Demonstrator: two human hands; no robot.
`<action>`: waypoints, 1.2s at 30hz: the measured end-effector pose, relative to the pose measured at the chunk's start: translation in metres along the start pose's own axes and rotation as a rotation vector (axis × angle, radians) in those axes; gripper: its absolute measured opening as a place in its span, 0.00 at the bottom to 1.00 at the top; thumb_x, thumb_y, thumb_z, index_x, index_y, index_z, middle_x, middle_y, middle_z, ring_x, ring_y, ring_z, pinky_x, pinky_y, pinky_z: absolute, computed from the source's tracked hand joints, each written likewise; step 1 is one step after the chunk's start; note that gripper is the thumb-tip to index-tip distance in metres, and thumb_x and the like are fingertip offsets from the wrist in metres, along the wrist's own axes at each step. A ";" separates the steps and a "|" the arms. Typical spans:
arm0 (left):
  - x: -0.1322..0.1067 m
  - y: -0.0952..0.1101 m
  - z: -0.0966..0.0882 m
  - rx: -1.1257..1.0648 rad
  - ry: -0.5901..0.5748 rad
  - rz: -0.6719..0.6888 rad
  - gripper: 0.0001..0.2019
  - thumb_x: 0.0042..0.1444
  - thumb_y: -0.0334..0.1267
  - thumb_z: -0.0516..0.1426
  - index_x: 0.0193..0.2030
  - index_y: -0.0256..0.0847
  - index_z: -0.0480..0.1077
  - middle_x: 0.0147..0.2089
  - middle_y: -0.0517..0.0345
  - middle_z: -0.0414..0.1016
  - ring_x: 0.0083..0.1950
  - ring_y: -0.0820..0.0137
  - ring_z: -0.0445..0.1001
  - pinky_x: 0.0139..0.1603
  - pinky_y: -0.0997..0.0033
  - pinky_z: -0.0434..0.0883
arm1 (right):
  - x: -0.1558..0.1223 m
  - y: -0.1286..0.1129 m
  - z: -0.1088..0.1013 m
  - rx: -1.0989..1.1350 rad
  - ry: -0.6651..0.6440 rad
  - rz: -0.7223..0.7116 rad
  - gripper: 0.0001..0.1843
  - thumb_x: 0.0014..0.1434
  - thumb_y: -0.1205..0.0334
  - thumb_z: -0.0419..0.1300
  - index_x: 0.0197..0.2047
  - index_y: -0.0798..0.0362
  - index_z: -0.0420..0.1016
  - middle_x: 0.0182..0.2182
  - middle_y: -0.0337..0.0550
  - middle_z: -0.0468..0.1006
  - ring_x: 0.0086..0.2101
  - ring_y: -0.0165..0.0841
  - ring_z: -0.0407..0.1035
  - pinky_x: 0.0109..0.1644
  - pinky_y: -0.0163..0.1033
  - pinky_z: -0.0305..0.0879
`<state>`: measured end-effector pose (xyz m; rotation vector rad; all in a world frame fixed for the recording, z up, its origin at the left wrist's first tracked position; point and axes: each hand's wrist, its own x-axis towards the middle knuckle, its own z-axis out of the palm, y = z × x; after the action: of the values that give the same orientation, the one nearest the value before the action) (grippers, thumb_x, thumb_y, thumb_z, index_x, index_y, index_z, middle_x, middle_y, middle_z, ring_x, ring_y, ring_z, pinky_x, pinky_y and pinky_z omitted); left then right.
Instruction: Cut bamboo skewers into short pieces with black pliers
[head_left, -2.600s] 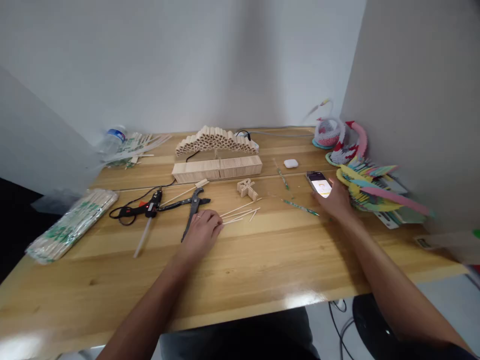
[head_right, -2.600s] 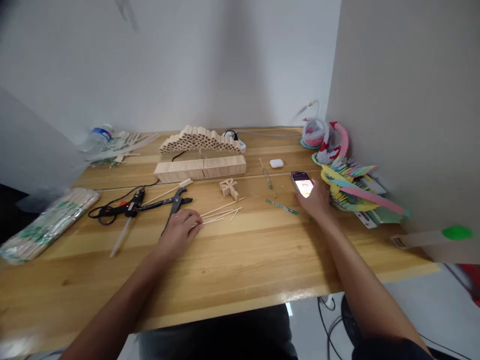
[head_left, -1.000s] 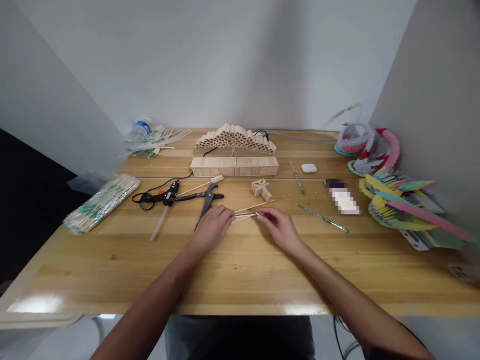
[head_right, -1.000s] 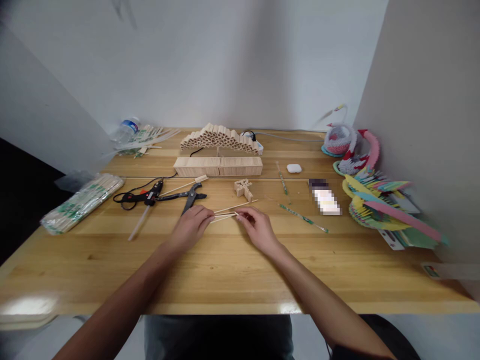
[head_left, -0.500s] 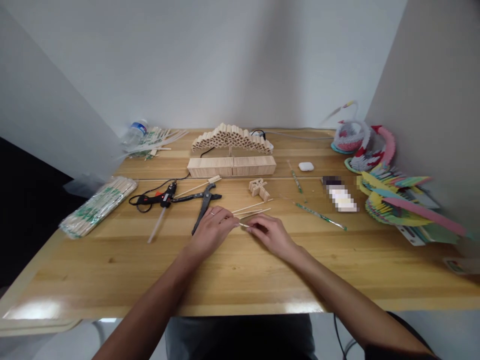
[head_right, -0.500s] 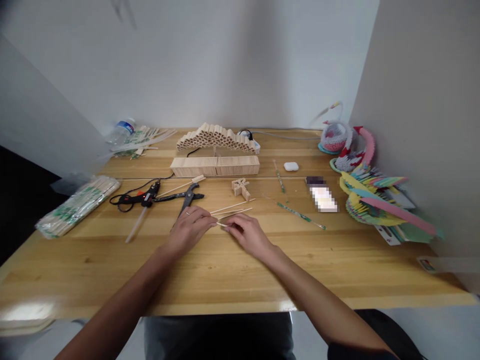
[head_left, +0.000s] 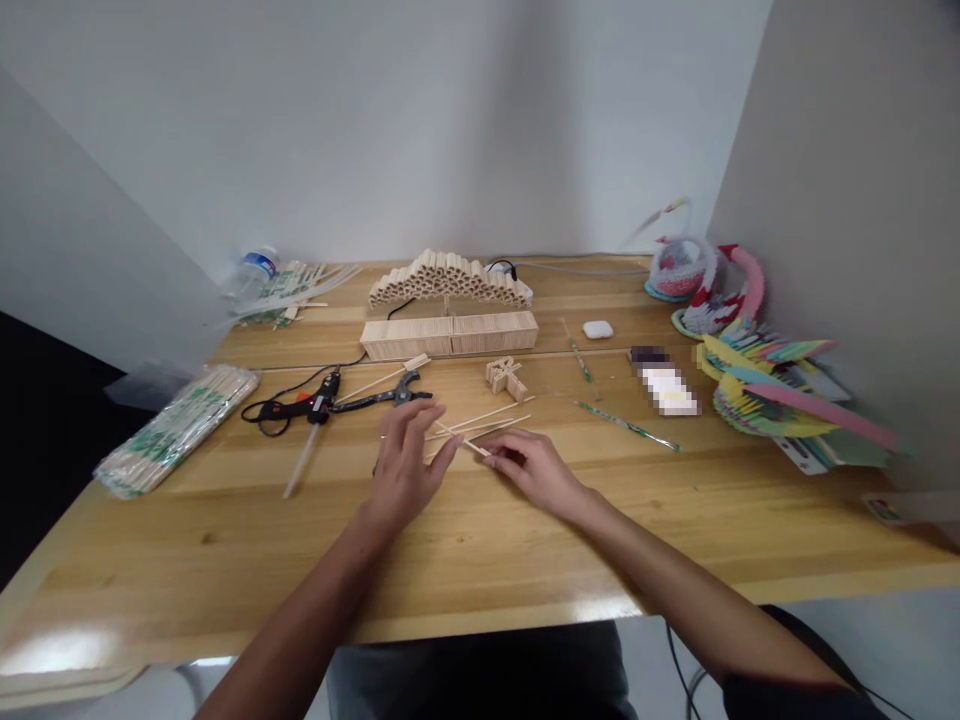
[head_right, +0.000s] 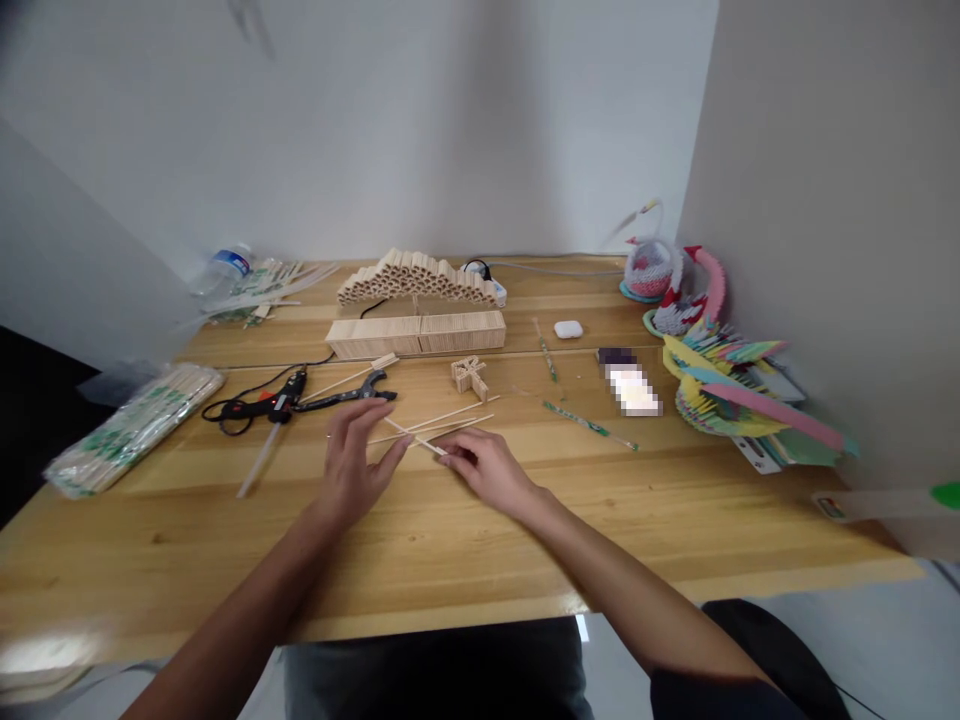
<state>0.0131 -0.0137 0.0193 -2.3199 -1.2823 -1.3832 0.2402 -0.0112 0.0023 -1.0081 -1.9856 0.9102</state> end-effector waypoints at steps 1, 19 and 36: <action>-0.001 -0.001 0.001 -0.020 0.016 -0.030 0.25 0.61 0.36 0.64 0.63 0.43 0.63 0.56 0.44 0.73 0.59 0.58 0.73 0.59 0.57 0.72 | 0.000 0.000 0.000 0.007 0.008 0.009 0.08 0.67 0.61 0.63 0.47 0.50 0.82 0.41 0.45 0.85 0.39 0.35 0.77 0.45 0.39 0.71; -0.006 -0.003 0.007 -0.212 -0.549 0.026 0.10 0.70 0.40 0.54 0.39 0.41 0.74 0.38 0.55 0.77 0.42 0.67 0.73 0.48 0.63 0.69 | 0.004 0.017 0.009 0.606 0.153 0.338 0.18 0.53 0.49 0.73 0.38 0.52 0.77 0.32 0.42 0.83 0.33 0.33 0.77 0.44 0.40 0.74; -0.010 0.001 0.013 -0.296 -0.444 -0.023 0.07 0.70 0.39 0.55 0.46 0.43 0.75 0.45 0.55 0.82 0.47 0.67 0.80 0.50 0.64 0.75 | 0.001 0.003 0.010 0.020 0.074 -0.004 0.07 0.67 0.58 0.63 0.42 0.50 0.81 0.39 0.45 0.85 0.37 0.36 0.78 0.44 0.39 0.71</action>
<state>0.0203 -0.0132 0.0045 -2.9488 -1.2793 -1.1705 0.2324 -0.0120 -0.0052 -1.0123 -1.9126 0.8770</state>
